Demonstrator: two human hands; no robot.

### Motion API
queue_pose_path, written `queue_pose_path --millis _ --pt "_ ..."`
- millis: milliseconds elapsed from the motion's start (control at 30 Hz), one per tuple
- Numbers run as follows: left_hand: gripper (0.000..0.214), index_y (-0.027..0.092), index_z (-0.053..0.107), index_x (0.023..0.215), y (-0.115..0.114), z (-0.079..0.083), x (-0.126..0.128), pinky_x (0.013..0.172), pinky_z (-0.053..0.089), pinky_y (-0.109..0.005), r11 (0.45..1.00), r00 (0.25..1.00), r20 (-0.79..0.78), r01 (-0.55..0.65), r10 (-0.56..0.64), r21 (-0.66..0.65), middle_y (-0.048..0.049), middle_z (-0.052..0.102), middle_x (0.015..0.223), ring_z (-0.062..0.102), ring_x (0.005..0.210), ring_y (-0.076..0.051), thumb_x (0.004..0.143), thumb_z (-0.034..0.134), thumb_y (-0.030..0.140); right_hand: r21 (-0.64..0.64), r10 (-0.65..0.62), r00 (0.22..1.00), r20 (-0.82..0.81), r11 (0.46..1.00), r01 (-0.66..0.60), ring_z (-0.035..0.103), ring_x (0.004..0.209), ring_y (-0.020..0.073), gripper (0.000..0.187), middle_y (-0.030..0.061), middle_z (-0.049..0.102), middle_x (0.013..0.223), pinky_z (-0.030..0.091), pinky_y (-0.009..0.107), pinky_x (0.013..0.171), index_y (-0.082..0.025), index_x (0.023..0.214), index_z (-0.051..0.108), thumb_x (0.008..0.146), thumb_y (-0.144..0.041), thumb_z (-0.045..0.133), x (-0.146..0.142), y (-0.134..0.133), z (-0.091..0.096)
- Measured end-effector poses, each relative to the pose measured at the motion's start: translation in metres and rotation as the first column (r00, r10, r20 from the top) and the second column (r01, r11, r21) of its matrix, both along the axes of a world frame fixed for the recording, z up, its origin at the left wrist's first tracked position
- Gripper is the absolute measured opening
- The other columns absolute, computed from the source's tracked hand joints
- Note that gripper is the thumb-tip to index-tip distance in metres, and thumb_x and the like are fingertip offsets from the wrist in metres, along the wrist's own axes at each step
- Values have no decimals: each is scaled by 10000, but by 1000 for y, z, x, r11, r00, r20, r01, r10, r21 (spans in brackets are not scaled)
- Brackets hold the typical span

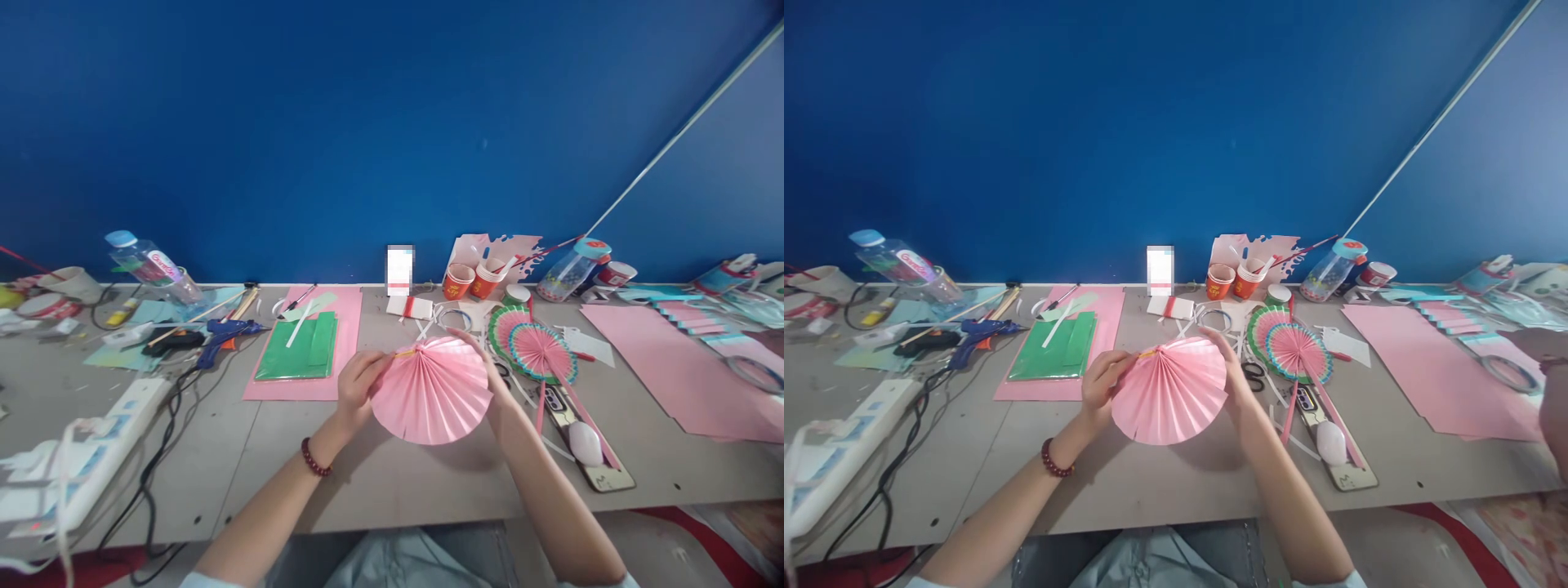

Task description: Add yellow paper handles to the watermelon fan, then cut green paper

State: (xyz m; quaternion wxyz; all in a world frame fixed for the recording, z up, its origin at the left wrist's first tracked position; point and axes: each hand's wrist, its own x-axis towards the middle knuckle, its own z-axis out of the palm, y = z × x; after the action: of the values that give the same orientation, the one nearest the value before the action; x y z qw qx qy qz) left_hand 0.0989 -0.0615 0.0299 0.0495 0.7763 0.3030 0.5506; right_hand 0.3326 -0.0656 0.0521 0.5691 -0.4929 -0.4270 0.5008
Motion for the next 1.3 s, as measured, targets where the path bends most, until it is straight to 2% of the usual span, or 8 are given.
queue_pose_path --millis 100,167,267,367,667,800,967,1300 --pt "349 207 543 1228 5 0 -5 709 485 -329 984 989 -133 -37 61 174 -93 640 920 600 852 -195 889 482 150 31 -86 995 41 996 85 617 940 188 253 33 646 1058 496 313 787 -244 1030 610 801 -350 593 19 -1 20" --pt "341 186 548 1211 6 2 -6 712 485 -328 962 971 -211 -51 111 269 -95 659 901 614 849 -201 872 525 156 135 -76 962 263 990 41 596 984 181 207 30 654 1031 468 310 835 -238 989 631 819 -335 559 26 -5 31" --pt "324 183 567 1158 8 3 -4 718 486 -314 924 935 -316 -34 164 380 -72 678 870 631 821 -184 840 574 125 151 38 789 613 975 -165 606 940 194 192 48 670 990 460 326 828 -219 948 655 844 -315 526 26 -11 41" --pt "260 199 572 1110 11 0 0 722 481 -309 902 881 -432 13 194 432 -52 684 877 637 816 -167 857 554 140 169 110 608 786 909 -382 612 939 209 177 61 675 993 459 344 839 -218 947 665 836 -271 537 18 -8 38" --pt "167 182 582 948 16 -24 11 622 419 -285 962 764 -635 74 114 263 -58 666 818 612 751 -155 903 432 124 196 95 571 815 882 -428 591 1029 207 283 84 652 1087 445 361 906 -202 1088 607 927 -300 396 -24 46 4" --pt "131 178 574 912 17 -30 14 625 397 -289 965 784 -614 89 86 248 -58 656 814 594 742 -155 903 451 137 194 30 430 902 863 -466 571 1058 206 317 104 627 1114 451 370 908 -183 1139 559 966 -291 316 -42 59 -25" --pt "143 174 552 821 17 -32 15 563 340 -285 958 751 -647 69 135 279 -23 603 702 553 655 -141 904 446 125 211 -131 174 976 772 -600 534 1071 231 335 133 583 1152 446 420 899 -162 1092 579 975 -231 274 -44 62 -55" --pt "182 168 533 768 15 -33 14 593 353 -305 967 709 -693 65 130 248 -23 540 678 541 663 -158 901 432 94 203 -145 147 978 806 -556 493 1065 245 296 127 578 1131 433 432 878 -181 1053 604 970 -236 324 -46 54 -54"
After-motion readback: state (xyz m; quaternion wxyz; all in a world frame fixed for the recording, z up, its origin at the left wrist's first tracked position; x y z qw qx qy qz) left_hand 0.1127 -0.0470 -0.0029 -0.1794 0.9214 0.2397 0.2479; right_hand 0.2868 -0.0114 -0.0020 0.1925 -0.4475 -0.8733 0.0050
